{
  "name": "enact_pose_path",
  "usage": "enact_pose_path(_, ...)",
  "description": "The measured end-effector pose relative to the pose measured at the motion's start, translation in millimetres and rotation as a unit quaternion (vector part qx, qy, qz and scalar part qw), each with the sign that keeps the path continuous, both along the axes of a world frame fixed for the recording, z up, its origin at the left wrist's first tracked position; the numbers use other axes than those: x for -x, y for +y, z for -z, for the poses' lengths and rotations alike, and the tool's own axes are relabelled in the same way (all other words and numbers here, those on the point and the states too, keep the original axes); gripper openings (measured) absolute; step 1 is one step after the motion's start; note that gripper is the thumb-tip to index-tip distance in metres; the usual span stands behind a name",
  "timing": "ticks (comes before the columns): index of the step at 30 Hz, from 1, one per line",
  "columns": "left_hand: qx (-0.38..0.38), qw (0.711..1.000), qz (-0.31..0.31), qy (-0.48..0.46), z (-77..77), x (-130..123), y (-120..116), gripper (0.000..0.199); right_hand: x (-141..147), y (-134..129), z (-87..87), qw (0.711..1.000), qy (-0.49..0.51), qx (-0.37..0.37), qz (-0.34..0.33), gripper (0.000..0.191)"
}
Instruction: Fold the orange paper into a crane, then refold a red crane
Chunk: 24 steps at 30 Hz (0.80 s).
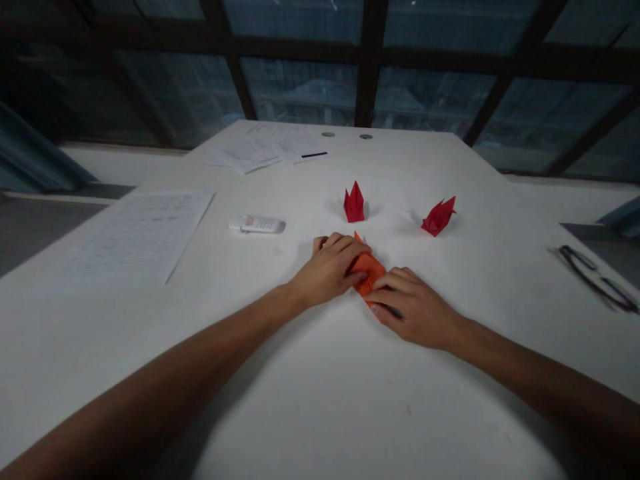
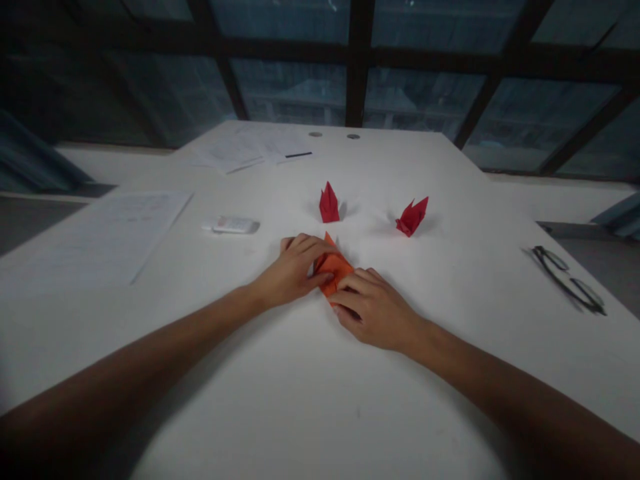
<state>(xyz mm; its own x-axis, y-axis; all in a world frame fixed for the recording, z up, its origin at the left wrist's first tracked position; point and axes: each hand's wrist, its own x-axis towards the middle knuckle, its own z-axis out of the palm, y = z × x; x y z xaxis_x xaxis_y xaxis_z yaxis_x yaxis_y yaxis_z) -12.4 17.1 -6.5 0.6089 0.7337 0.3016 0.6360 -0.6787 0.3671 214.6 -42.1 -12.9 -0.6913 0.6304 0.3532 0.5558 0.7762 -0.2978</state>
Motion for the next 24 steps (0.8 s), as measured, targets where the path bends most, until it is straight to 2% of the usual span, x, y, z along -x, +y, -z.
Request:
enact_pose_path(5, -0.041, 0.999, 0.012, 0.004, -1.7, -3, -4, 0.036, 0, 0, -0.3, 1.0, 0.0, -0.003, 0.003, 0.017)
enact_pose_path(11, 0.024, 1.0, 0.014, -0.014, -1.1, -2, 0, 0.04, 0, 1, 0.3, 1.0, -0.009, -0.002, 0.007, 0.018)
enact_pose_path(14, 0.049, 0.997, 0.062, -0.016, -4.7, 0, 1, 0.032, -1, 1, 1.9, 1.0, 0.013, -0.013, -0.001, 0.016)
enact_pose_path(16, 0.052, 0.993, 0.107, -0.008, -8.1, 0, 0, 0.024, -3, 1, 2.6, 0.998, 0.057, -0.031, 0.016, 0.016)
enact_pose_path(19, 0.038, 0.991, 0.131, 0.0, -11.9, 1, -2, 0.015, -4, 2, 1.4, 0.986, 0.138, -0.043, 0.081, 0.018)
enact_pose_path(21, 0.038, 0.99, 0.138, 0.003, -12.8, 2, -2, 0.02, -4, 4, 0.1, 0.979, 0.166, -0.033, 0.111, 0.023)
enact_pose_path(24, 0.046, 0.988, 0.15, 0.005, -11.1, 4, 0, 0.029, -4, 9, 0.1, 0.983, 0.147, -0.007, 0.105, 0.022)
